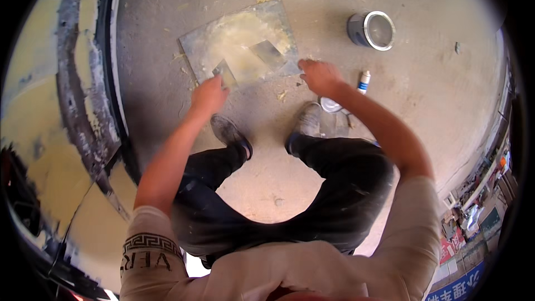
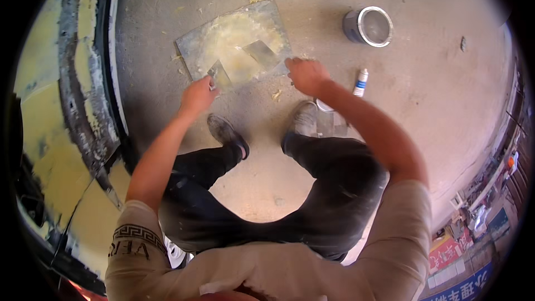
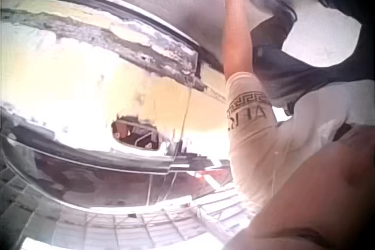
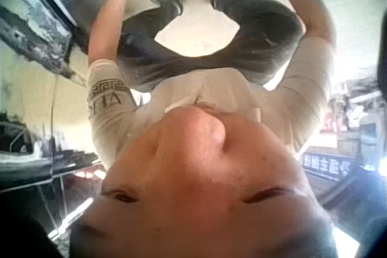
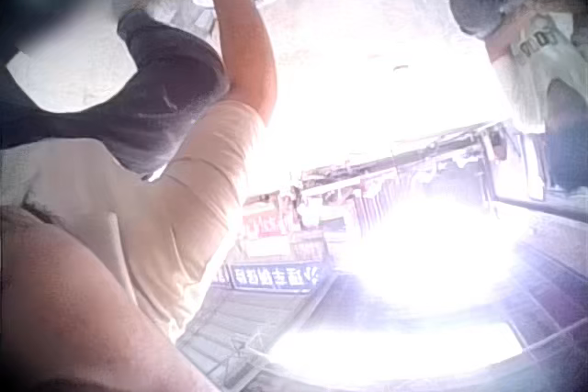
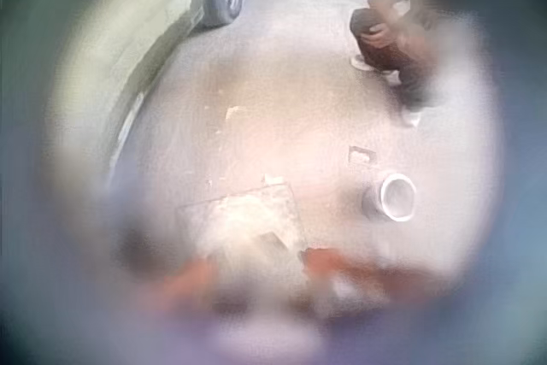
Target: The person mixes a white paste on a flat board using a metal scraper and applies it to a car bumper. They repeatedly scoop the mixture, spread it on the board, and smooth it onto the vehicle's surface.
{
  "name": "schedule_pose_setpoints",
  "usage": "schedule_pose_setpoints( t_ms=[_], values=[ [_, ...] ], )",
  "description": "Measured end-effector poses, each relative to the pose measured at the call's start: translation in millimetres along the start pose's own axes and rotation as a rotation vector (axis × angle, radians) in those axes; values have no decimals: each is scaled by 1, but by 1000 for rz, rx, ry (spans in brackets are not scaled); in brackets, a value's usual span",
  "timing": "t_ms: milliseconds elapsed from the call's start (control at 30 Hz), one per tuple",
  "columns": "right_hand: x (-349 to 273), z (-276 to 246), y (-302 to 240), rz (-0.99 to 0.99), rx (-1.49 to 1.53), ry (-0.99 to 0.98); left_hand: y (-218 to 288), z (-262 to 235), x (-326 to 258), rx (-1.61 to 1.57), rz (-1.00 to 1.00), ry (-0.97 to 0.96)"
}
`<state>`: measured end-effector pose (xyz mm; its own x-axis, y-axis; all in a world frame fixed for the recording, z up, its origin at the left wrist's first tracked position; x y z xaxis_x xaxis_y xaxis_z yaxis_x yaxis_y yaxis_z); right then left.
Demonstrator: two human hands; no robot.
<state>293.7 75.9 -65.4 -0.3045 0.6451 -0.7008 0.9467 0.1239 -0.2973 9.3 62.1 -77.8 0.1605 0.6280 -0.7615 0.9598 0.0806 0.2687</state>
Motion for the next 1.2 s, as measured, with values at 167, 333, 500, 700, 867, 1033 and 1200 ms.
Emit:
schedule_pose_setpoints(
  t_ms=[167,333,500,700,867,1033,1200],
  values=[
    [92,58,-26,-398,-246,126,-49,56,108,360,55,-13],
    [177,61,-14,-355,-255,169,-57,43,155,368,17,192],
    [183,86,-29,-271,-271,75,-87,81,121,132,-66,168],
    [190,83,-31,-334,-375,152,-94,85,123,-38,-86,305],
    [192,91,-30,-291,-354,150,-99,97,118,-71,-129,312],
    [199,72,-30,-363,-327,267,-109,94,140,-134,-42,381],
    [205,70,-6,-296,298,-52,-104,91,146,-318,-12,66]
  ],
)
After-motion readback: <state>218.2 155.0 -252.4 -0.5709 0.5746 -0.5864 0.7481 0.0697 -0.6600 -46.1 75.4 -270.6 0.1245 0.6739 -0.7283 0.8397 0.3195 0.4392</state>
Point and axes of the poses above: each hand's wrist, its own x-axis towards the middle knuckle, its own z-axis out of the palm, y = z × x, the point moved 10 cm from there along x, towards the middle knuckle, and after that the axes turned 4 degrees about z, right-handed, at the moved point
